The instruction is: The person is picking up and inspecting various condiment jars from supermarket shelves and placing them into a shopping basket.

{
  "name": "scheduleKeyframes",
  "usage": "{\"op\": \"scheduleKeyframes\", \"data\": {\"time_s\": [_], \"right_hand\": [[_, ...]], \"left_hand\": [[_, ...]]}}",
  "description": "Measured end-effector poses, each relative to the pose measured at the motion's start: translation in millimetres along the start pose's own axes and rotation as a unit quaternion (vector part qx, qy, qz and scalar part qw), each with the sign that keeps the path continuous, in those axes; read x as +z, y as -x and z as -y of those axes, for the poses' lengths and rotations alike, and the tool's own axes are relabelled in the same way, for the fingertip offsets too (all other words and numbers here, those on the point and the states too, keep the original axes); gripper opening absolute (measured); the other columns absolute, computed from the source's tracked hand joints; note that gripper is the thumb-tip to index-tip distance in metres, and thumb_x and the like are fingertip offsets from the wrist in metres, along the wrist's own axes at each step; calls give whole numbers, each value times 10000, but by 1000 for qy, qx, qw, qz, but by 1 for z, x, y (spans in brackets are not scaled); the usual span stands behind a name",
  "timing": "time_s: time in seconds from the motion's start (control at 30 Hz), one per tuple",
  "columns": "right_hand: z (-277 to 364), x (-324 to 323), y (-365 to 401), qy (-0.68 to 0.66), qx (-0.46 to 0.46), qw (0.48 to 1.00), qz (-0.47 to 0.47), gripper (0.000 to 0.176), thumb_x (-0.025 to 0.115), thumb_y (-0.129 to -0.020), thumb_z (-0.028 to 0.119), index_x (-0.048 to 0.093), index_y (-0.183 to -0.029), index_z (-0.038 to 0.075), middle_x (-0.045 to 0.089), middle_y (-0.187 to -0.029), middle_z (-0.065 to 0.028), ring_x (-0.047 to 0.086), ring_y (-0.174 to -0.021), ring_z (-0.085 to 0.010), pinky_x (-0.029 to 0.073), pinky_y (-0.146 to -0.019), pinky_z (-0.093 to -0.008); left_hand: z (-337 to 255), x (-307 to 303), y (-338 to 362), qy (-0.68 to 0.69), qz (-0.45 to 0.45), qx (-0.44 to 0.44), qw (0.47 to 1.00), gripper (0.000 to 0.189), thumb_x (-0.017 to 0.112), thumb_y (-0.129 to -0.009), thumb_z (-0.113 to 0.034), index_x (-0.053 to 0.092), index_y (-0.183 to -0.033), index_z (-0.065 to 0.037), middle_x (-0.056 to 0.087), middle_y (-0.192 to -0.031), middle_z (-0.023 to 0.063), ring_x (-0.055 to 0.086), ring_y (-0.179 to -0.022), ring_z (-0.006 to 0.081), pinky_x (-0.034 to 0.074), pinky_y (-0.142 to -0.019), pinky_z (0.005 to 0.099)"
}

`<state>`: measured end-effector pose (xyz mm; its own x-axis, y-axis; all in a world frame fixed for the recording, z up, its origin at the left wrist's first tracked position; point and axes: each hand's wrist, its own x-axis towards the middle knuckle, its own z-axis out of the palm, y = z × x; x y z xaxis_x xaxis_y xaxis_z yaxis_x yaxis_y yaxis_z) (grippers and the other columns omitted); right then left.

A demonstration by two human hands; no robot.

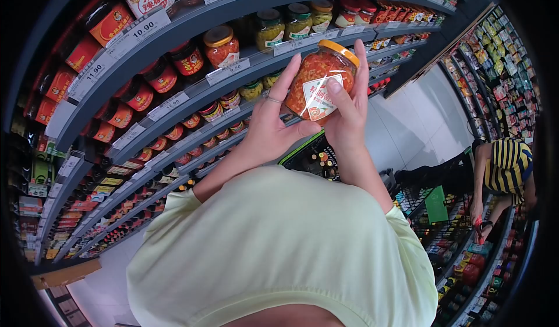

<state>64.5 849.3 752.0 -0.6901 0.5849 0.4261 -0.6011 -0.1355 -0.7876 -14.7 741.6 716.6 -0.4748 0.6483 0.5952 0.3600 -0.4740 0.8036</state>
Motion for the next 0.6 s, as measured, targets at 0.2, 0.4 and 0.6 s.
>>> {"op": "scheduleKeyframes", "data": {"time_s": [0.2,0.4,0.6], "right_hand": [[-8,5,6,26,11,995,-96,540,444,-975,237,217,-1435,68,506,-1239,-159,567,-1082,-217,497,-894,-345],[-6,9,10,-1,36,994,-108,485,345,-1012,341,282,-1407,67,538,-1196,-156,586,-1047,-208,500,-887,-337],[-5,11,12,-7,37,994,-103,464,298,-1018,357,315,-1380,67,538,-1199,-152,589,-1044,-206,501,-885,-331]], "left_hand": [[-6,7,7,-1,9,-5,1000,852,750,-773,-342,297,-1448,-85,478,-1353,157,490,-1226,226,384,-1016,336],[-7,11,14,48,-16,-30,998,793,754,-788,-262,332,-1435,-85,507,-1329,145,495,-1214,200,382,-1016,323],[-13,10,16,21,-16,-25,999,796,773,-768,-231,352,-1428,-84,503,-1343,134,507,-1202,188,390,-1011,317]]}}
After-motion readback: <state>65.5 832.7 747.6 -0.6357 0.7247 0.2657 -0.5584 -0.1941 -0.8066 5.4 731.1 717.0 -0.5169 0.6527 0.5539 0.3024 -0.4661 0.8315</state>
